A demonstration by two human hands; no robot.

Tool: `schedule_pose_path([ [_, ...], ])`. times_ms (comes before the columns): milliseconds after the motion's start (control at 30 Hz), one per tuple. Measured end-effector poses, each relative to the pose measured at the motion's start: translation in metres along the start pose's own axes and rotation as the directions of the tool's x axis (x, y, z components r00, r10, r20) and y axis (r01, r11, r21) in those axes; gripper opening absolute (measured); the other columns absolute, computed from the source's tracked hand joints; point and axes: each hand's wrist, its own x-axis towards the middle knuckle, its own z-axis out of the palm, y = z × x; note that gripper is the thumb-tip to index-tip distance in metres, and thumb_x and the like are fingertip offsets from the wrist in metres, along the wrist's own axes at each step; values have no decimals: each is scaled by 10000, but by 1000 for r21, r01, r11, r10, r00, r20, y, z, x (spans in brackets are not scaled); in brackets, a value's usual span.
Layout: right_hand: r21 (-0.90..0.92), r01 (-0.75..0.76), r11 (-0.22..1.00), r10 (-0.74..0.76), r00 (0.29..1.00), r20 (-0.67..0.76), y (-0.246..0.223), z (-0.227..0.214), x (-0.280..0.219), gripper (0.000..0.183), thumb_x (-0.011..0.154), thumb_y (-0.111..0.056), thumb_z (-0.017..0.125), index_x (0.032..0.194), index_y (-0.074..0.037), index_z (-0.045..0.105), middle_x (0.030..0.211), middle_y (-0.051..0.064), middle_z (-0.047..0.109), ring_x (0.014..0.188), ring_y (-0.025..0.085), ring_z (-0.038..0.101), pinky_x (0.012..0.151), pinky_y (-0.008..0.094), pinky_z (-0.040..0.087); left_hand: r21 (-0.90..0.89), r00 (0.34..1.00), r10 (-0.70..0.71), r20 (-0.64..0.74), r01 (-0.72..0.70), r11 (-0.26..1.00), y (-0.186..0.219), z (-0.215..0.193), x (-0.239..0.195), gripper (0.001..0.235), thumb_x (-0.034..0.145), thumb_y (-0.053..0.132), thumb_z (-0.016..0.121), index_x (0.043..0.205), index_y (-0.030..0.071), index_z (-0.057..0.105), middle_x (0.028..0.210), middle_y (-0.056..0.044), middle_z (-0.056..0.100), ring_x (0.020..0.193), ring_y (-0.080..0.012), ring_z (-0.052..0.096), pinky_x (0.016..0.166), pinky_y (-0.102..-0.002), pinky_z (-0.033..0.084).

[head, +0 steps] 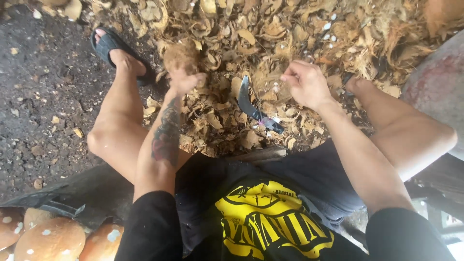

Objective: The person sits on the ground and uses their hands to peel the fibrous husk off a coconut. They then use a knife to scrape the remaining fibers from the coconut shell, rotating it to clean the surface.

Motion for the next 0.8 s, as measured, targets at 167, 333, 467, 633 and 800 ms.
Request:
schedule_pose_path([
  [167, 249, 185, 951, -164, 981, -101, -58, -29, 1, 139, 952, 82, 790, 888, -38, 765, 814, 116, 710, 758, 316, 694, 721, 404, 540, -453, 640, 724, 258, -582, 676, 116, -51, -136, 1283, 666, 442, 1039, 1677, 88, 333, 1699, -313, 298, 1585, -539, 217, 1287, -701, 160],
  [333, 535, 258, 805, -186, 965, -186, -90, -27, 12, 119, 1006, 105, 759, 934, 11, 748, 868, 162, 695, 723, 204, 650, 653, 325, 520, -895, 449, 884, 127, -332, 297, 126, -12, -169, 1109, 816, 354, 898, 1705, 156, 266, 1717, -274, 276, 1402, -452, 537, 978, -409, 577],
  [467, 550, 248, 798, -180, 968, -177, -123, -23, 5, 35, 1063, 69, 698, 1052, 65, 731, 920, 208, 685, 761, 267, 647, 700, 363, 551, -999, 800, 599, 31, 42, -5, 118, 14, -226, 865, 890, 361, 792, 1658, 186, 434, 1624, -260, 459, 1448, -504, 478, 1176, -708, 381],
  [633, 393, 287, 873, -234, 956, -178, -123, 5, 6, 305, 1006, 19, 759, 1270, 130, 654, 1166, 275, 634, 996, 341, 657, 846, 461, 553, -915, 779, 621, -85, -308, 262, 85, -16, -213, 1053, 838, 519, 797, 1652, 81, 292, 1680, -378, 236, 1472, -508, 319, 1190, -583, 303],
  [800, 489, 399, 776, -254, 907, -337, -107, 32, 8, 129, 939, 33, 836, 1029, 61, 749, 1046, 224, 705, 977, 405, 723, 875, 550, 577, -796, 696, 714, -79, -475, 375, 92, -34, -244, 964, 801, 519, 866, 1551, 109, 421, 1622, -326, 320, 1539, -537, 261, 1256, -675, 185],
])
